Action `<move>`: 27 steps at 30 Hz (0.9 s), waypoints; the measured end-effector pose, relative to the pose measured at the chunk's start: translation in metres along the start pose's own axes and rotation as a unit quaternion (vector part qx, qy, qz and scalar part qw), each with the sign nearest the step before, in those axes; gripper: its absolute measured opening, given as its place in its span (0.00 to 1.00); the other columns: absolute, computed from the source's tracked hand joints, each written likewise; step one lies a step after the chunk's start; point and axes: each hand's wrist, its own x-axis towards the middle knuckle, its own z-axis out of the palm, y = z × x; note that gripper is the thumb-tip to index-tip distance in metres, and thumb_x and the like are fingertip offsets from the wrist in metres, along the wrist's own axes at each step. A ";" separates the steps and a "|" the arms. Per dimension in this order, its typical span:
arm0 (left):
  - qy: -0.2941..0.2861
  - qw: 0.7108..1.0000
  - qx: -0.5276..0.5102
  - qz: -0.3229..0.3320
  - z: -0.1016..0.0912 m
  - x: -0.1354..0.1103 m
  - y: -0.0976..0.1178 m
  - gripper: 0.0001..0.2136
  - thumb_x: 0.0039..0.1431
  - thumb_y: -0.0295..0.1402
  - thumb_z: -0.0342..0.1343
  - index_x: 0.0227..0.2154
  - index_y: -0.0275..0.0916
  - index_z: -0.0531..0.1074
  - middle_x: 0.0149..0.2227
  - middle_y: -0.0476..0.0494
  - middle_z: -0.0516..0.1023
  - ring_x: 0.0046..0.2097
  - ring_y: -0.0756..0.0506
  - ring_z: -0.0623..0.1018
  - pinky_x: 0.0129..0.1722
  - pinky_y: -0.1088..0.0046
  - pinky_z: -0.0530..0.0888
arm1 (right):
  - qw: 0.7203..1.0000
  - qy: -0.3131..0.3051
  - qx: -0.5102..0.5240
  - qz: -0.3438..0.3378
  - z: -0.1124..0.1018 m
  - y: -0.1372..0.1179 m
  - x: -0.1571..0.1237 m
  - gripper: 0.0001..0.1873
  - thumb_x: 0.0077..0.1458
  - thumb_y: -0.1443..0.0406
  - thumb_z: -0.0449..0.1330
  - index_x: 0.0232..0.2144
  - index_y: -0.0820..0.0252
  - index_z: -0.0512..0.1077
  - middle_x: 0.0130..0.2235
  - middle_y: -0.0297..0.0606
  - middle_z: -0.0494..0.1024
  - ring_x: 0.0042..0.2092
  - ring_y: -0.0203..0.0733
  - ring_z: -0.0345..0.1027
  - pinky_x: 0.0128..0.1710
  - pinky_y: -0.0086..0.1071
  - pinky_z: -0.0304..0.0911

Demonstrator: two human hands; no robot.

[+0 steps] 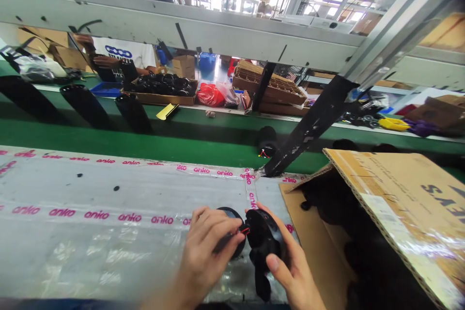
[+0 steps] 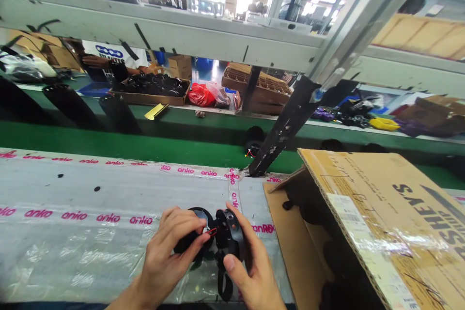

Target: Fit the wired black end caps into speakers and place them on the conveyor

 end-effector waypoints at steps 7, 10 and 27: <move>-0.023 0.999 -0.010 0.030 -0.001 0.000 0.001 0.13 0.71 0.18 0.60 0.51 0.40 0.80 0.39 0.46 0.79 0.42 0.46 0.79 0.47 0.64 0.71 | 1.000 -0.011 0.025 -0.009 0.003 -0.009 0.000 0.41 0.66 0.44 0.65 0.74 0.49 0.66 0.74 0.47 0.70 0.74 0.63 0.65 0.74 0.56 0.59; -0.053 0.998 -0.012 0.006 -0.006 0.007 0.004 0.10 0.70 0.19 0.62 0.47 0.40 0.79 0.38 0.48 0.81 0.39 0.47 0.80 0.48 0.64 0.71 | 0.999 -0.034 0.021 -0.029 0.002 -0.016 -0.001 0.41 0.64 0.45 0.67 0.74 0.47 0.66 0.73 0.46 0.72 0.73 0.63 0.66 0.74 0.55 0.60; -0.132 0.990 -0.038 -0.015 -0.012 0.022 -0.001 0.03 0.74 0.29 0.62 0.41 0.43 0.78 0.36 0.51 0.85 0.38 0.48 0.83 0.52 0.64 0.67 | 0.998 -0.006 -0.032 -0.053 -0.007 -0.011 0.001 0.39 0.64 0.44 0.67 0.72 0.46 0.69 0.73 0.45 0.71 0.73 0.63 0.67 0.72 0.52 0.64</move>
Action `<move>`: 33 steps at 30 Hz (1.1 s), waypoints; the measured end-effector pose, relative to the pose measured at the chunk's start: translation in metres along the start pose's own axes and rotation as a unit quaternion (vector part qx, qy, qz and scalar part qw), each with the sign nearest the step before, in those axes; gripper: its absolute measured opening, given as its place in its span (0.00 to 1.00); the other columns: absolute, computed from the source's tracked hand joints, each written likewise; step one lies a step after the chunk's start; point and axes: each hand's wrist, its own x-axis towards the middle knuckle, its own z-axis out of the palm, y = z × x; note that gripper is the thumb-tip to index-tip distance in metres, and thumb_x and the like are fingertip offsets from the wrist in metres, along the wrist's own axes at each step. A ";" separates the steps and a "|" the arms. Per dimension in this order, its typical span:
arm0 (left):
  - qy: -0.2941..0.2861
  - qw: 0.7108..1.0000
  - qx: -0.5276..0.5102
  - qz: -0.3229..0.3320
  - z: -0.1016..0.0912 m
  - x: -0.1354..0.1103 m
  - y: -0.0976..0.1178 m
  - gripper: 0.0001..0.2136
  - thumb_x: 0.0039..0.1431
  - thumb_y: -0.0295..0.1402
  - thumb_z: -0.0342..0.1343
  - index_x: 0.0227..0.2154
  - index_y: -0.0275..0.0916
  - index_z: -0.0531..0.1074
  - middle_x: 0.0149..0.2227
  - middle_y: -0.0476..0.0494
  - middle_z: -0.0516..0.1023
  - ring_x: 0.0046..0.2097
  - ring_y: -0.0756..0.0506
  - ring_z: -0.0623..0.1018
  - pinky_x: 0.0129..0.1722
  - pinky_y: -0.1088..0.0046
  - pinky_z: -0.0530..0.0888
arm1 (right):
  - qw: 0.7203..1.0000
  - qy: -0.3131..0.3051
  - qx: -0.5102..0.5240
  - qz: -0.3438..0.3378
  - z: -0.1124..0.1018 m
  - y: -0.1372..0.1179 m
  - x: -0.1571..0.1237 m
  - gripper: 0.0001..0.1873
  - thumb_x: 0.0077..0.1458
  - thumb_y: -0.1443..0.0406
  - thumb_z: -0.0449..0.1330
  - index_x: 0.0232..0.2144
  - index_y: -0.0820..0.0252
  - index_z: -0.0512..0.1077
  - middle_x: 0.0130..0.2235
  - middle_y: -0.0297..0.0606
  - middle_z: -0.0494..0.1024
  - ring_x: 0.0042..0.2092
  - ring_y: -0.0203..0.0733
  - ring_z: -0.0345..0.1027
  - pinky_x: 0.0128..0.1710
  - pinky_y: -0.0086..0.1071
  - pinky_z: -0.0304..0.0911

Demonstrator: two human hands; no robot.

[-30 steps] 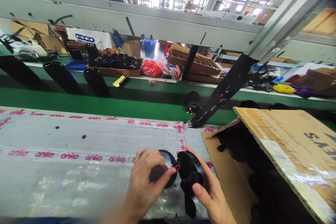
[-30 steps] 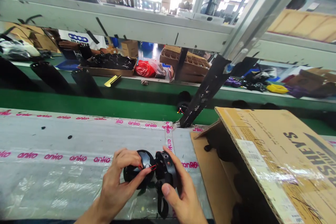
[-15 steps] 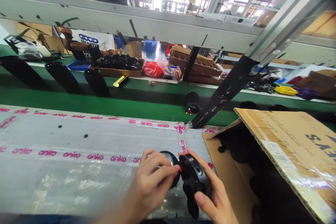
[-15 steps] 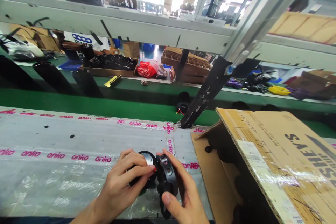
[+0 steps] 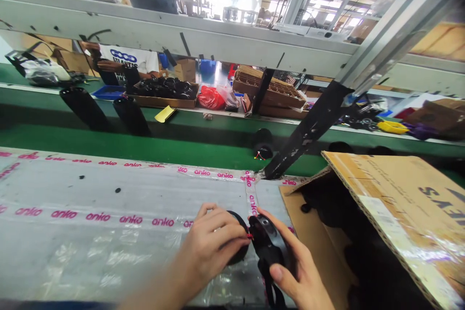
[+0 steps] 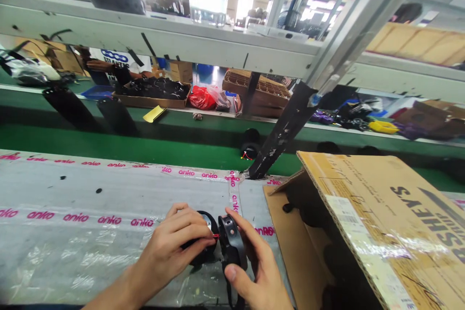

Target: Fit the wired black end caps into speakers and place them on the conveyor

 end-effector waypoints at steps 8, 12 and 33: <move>0.009 1.000 -0.010 -0.023 0.000 0.000 0.002 0.04 0.70 0.29 0.67 0.40 0.43 0.78 0.37 0.51 0.85 0.40 0.47 0.83 0.52 0.63 0.70 | 0.999 -0.016 -0.021 0.034 0.002 -0.018 0.014 0.38 0.59 0.41 0.70 0.67 0.46 0.75 0.70 0.46 0.76 0.69 0.63 0.72 0.68 0.52 0.70; -0.018 0.999 -0.007 -0.039 -0.008 -0.004 0.001 0.07 0.66 0.25 0.66 0.41 0.44 0.79 0.50 0.43 0.83 0.52 0.41 0.82 0.54 0.63 0.77 | 0.998 -0.005 0.044 0.043 0.010 -0.022 0.019 0.42 0.55 0.38 0.72 0.65 0.50 0.76 0.58 0.49 0.86 0.56 0.62 0.84 0.53 0.44 0.82; 0.028 0.905 -0.368 -0.211 -0.004 -0.041 -0.026 0.26 0.76 0.55 0.51 0.68 0.46 0.67 0.70 0.34 0.73 0.71 0.34 0.74 0.70 0.54 0.74 | 0.958 0.105 -0.260 -0.062 0.073 -0.018 0.025 0.52 0.35 0.42 0.84 0.58 0.51 0.70 0.63 0.53 0.75 0.64 0.73 0.71 0.64 0.63 0.70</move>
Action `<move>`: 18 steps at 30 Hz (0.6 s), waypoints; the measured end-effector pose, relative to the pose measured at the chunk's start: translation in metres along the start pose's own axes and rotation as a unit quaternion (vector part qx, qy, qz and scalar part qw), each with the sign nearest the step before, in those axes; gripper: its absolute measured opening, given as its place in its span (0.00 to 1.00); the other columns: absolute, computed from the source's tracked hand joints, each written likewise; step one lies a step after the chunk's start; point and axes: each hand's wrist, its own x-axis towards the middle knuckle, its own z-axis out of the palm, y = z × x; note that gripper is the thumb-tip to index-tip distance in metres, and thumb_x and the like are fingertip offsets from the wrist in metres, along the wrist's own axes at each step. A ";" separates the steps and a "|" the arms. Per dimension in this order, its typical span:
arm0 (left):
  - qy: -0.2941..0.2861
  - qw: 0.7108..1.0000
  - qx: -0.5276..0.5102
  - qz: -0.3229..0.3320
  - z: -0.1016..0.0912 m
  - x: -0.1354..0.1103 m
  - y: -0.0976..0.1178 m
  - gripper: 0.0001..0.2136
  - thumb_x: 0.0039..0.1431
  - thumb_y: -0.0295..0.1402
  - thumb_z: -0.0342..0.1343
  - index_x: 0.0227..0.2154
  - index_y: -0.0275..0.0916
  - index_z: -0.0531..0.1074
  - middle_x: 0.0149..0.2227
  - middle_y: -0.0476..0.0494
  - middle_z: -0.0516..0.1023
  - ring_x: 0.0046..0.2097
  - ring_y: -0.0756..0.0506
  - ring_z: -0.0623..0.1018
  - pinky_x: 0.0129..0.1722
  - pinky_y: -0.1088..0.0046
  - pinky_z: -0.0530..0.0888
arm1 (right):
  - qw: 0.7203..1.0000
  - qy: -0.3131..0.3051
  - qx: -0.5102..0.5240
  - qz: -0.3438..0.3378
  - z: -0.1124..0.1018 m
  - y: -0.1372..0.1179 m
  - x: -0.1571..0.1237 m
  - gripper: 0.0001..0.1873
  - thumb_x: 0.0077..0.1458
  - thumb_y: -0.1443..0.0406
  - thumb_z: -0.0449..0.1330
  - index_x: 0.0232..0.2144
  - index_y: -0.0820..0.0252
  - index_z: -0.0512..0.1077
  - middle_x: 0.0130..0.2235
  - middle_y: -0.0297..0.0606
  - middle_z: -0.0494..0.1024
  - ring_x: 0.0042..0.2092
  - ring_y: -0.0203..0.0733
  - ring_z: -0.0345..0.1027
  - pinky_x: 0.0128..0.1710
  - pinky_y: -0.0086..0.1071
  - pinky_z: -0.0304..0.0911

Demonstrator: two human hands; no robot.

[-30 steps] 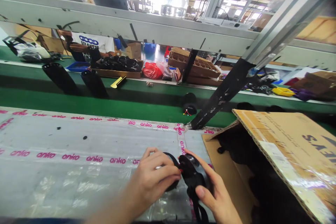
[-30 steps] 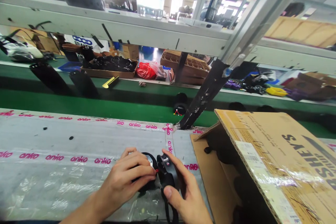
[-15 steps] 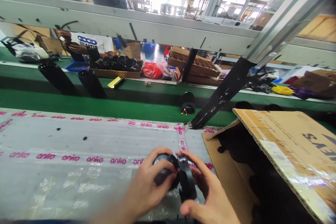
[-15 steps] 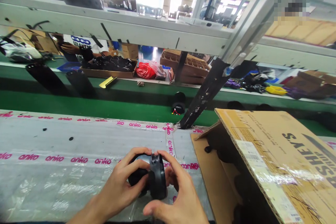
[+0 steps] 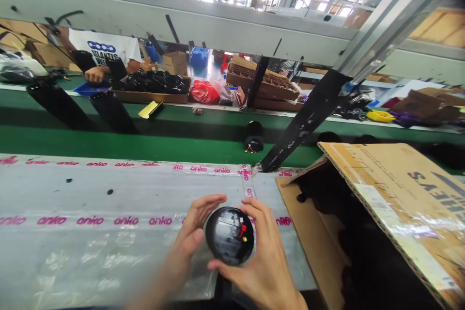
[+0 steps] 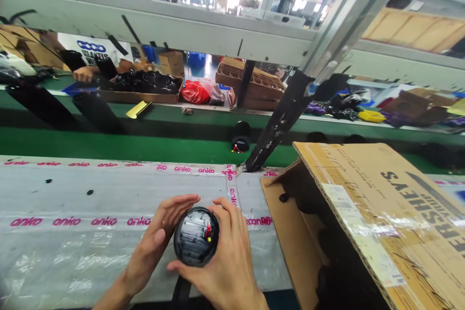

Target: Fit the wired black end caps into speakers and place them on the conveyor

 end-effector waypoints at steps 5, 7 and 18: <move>-0.015 0.992 0.124 -0.032 0.002 0.000 -0.006 0.22 0.80 0.49 0.46 0.66 0.47 0.72 0.68 0.39 0.76 0.68 0.38 0.76 0.69 0.60 0.71 | 0.991 -0.102 0.073 0.042 -0.009 0.001 -0.002 0.54 0.40 0.49 0.84 0.66 0.50 0.67 0.74 0.53 0.64 0.75 0.72 0.58 0.73 0.65 0.58; -0.004 0.991 0.129 -0.022 0.007 0.002 -0.008 0.20 0.81 0.47 0.44 0.63 0.47 0.74 0.64 0.41 0.79 0.65 0.40 0.78 0.65 0.63 0.73 | 0.966 -0.166 0.187 0.067 -0.021 0.007 -0.003 0.48 0.53 0.44 0.76 0.70 0.46 0.65 0.78 0.48 0.59 0.78 0.66 0.52 0.76 0.62 0.52; -0.047 0.985 0.167 0.000 0.006 0.019 0.021 0.18 0.82 0.43 0.44 0.60 0.49 0.76 0.62 0.44 0.80 0.66 0.41 0.76 0.68 0.65 0.69 | 0.906 -0.068 0.402 0.116 -0.005 0.021 -0.006 0.21 0.69 0.50 0.64 0.60 0.46 0.75 0.64 0.43 0.79 0.67 0.53 0.72 0.69 0.46 0.67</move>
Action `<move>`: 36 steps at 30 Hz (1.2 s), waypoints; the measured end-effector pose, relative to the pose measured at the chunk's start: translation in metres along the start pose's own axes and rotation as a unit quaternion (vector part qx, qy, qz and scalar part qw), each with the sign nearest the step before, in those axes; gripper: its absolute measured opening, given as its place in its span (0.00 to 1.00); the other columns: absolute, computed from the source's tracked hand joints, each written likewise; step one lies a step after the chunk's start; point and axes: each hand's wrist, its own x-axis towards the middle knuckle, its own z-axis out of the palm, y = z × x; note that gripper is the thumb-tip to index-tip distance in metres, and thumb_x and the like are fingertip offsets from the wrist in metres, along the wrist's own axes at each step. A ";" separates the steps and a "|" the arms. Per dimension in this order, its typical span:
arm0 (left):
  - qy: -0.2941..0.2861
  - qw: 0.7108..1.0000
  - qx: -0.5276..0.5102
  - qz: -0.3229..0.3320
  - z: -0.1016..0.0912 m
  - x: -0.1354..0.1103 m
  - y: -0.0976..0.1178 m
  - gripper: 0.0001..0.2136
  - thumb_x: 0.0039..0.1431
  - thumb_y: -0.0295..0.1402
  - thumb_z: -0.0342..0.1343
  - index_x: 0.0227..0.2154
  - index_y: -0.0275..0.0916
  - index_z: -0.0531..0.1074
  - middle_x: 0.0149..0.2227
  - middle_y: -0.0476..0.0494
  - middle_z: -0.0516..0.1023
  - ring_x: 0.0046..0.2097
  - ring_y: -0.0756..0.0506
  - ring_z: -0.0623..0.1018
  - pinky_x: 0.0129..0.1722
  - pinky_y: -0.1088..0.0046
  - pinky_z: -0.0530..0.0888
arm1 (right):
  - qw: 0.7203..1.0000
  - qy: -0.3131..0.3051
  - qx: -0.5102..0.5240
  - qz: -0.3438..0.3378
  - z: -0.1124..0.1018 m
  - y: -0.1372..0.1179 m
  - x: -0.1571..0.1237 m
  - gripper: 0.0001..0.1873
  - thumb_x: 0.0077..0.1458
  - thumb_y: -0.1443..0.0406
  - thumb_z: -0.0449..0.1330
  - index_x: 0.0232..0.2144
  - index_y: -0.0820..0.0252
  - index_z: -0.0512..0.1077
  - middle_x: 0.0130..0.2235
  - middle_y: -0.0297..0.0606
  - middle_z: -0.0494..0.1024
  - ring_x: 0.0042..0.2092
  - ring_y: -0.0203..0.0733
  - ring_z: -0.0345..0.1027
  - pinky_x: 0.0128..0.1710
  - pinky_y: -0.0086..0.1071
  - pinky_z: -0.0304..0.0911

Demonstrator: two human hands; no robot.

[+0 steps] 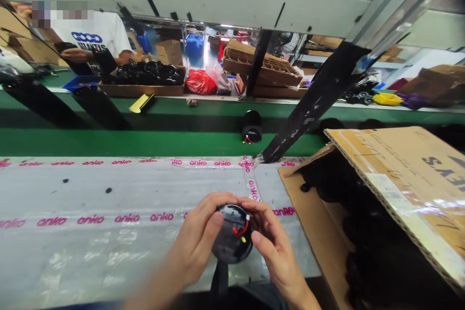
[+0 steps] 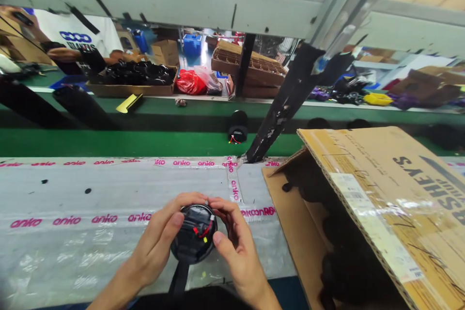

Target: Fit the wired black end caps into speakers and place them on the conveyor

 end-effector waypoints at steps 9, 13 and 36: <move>0.031 0.988 -0.107 -0.109 0.008 -0.001 -0.006 0.20 0.81 0.48 0.46 0.56 0.45 0.78 0.59 0.43 0.82 0.64 0.40 0.78 0.65 0.68 0.70 | 0.996 0.087 0.009 -0.004 0.011 -0.006 -0.002 0.14 0.68 0.52 0.68 0.51 0.46 0.80 0.53 0.38 0.85 0.59 0.44 0.80 0.60 0.31 0.75; -0.014 0.987 -0.069 -0.143 0.001 0.015 0.006 0.19 0.80 0.47 0.48 0.50 0.44 0.81 0.51 0.45 0.86 0.56 0.42 0.82 0.57 0.70 0.73 | 0.995 0.093 0.012 0.015 0.011 -0.007 -0.004 0.13 0.67 0.54 0.69 0.51 0.46 0.81 0.54 0.38 0.86 0.57 0.43 0.82 0.59 0.28 0.75; 0.146 0.980 -0.046 -0.129 0.023 -0.036 -0.019 0.21 0.81 0.46 0.45 0.63 0.46 0.77 0.65 0.44 0.80 0.66 0.39 0.77 0.66 0.66 0.72 | 0.991 0.108 -0.058 0.061 0.008 -0.006 -0.012 0.12 0.68 0.56 0.68 0.50 0.49 0.85 0.59 0.44 0.86 0.62 0.52 0.80 0.64 0.41 0.75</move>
